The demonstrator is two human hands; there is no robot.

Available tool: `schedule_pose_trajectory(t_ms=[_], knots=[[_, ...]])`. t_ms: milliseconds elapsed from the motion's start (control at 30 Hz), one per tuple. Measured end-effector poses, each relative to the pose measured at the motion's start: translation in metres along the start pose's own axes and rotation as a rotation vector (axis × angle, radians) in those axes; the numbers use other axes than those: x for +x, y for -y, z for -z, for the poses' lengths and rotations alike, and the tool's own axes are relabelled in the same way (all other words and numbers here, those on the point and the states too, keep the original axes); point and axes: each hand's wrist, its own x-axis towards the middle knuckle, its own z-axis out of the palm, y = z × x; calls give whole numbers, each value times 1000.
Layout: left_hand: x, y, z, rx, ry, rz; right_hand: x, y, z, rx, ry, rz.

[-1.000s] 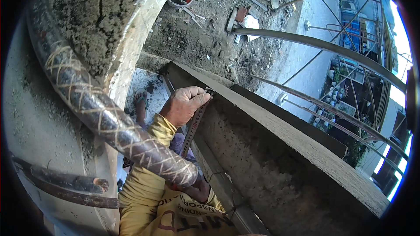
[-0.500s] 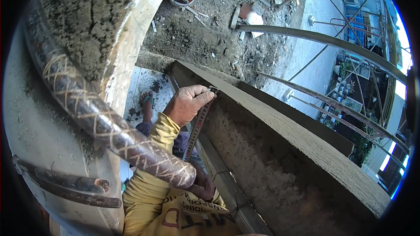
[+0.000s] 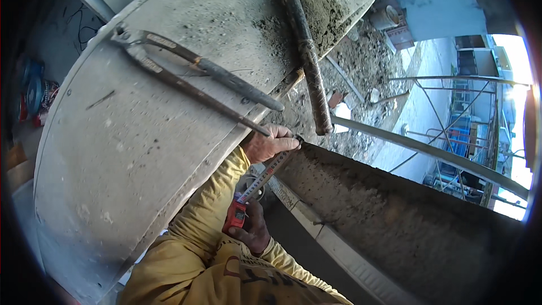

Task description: The person measures a concrete wall section with a tape measure and then applies wet cement mortar to the wall using a trowel. They scoop mortar from a bucket and spread it onto the vertical surface, smoothing it out.

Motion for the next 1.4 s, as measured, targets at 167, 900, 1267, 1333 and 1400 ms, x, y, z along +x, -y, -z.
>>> schedule_pose_trajectory(t_ms=[167, 900, 1267, 1333, 1400], knots=[[-93, 1, 1, 391, 172, -93, -8, 10, 6, 106, 176, 118], [-145, 47, -86, 13, 15, -285, 49, 184, -169, -1234, -180, 1009], [-101, 23, -81, 836, 13, -518, -70, 84, -103, -800, -286, 1060], [-97, 23, -83, 949, 51, -452, -90, 65, -86, -762, -365, 945], [-90, 28, -70, 850, 36, -487, -99, 48, -79, -742, -442, 889]])
